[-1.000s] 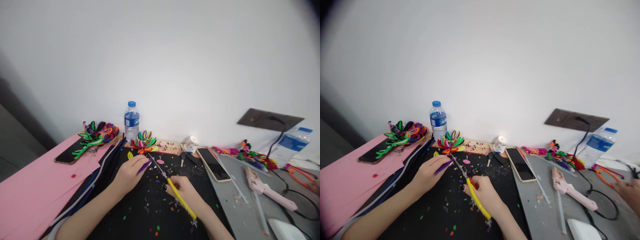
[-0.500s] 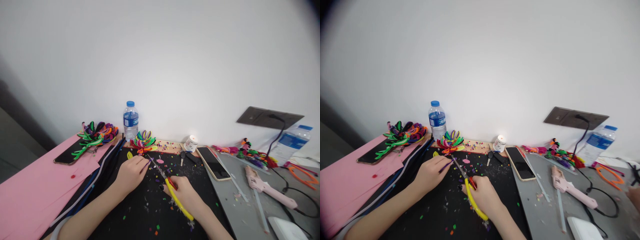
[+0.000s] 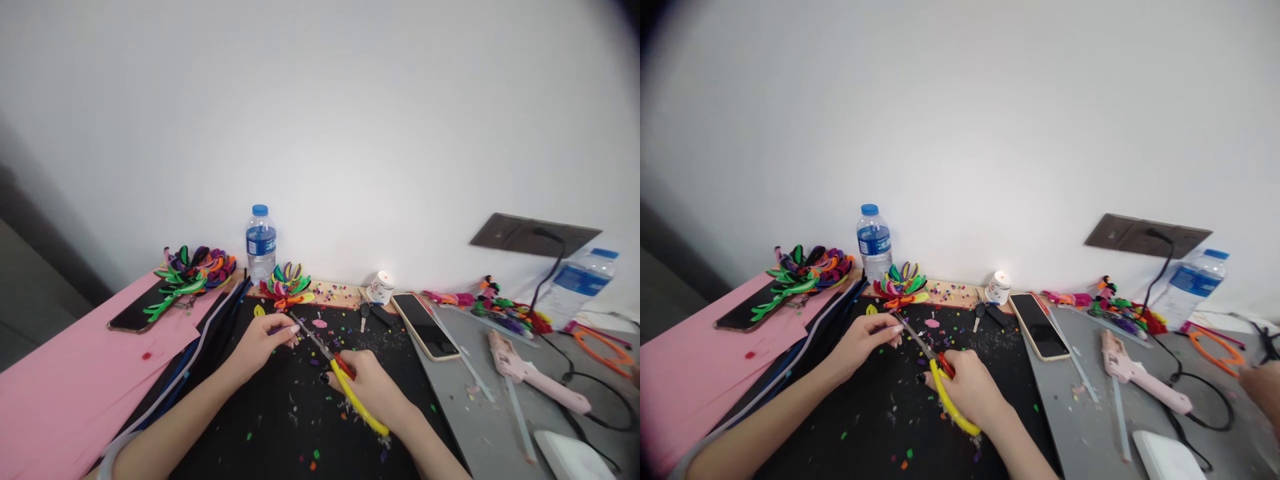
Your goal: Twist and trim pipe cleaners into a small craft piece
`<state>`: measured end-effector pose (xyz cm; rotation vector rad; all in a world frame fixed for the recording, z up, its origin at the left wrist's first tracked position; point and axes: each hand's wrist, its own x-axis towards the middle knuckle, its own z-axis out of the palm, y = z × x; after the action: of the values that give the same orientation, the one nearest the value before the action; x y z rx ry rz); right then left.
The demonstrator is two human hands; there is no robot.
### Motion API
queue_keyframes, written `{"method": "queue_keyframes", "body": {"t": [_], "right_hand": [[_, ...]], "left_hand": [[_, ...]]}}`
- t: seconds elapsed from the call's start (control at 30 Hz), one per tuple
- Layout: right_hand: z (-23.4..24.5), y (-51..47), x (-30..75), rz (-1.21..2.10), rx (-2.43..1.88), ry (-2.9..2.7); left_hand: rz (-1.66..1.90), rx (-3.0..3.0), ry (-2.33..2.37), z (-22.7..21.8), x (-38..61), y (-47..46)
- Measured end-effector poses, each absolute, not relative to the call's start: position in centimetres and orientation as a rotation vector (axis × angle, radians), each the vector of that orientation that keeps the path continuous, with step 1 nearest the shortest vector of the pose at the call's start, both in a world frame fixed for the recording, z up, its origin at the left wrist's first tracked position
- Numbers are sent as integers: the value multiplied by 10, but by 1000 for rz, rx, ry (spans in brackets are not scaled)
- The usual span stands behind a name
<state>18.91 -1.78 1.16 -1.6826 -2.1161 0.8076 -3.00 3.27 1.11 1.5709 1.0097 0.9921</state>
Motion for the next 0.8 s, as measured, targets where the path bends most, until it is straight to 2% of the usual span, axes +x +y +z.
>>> {"method": "queue_keyframes", "body": {"t": [0.23,0.8], "right_hand": [[18,-15,195,772,-1644,-2211],[20,-13,203,692,-1564,-2354]], "left_hand": [[882,1109,788,7,-31,33],[671,1083,708,3,-40,36]]}}
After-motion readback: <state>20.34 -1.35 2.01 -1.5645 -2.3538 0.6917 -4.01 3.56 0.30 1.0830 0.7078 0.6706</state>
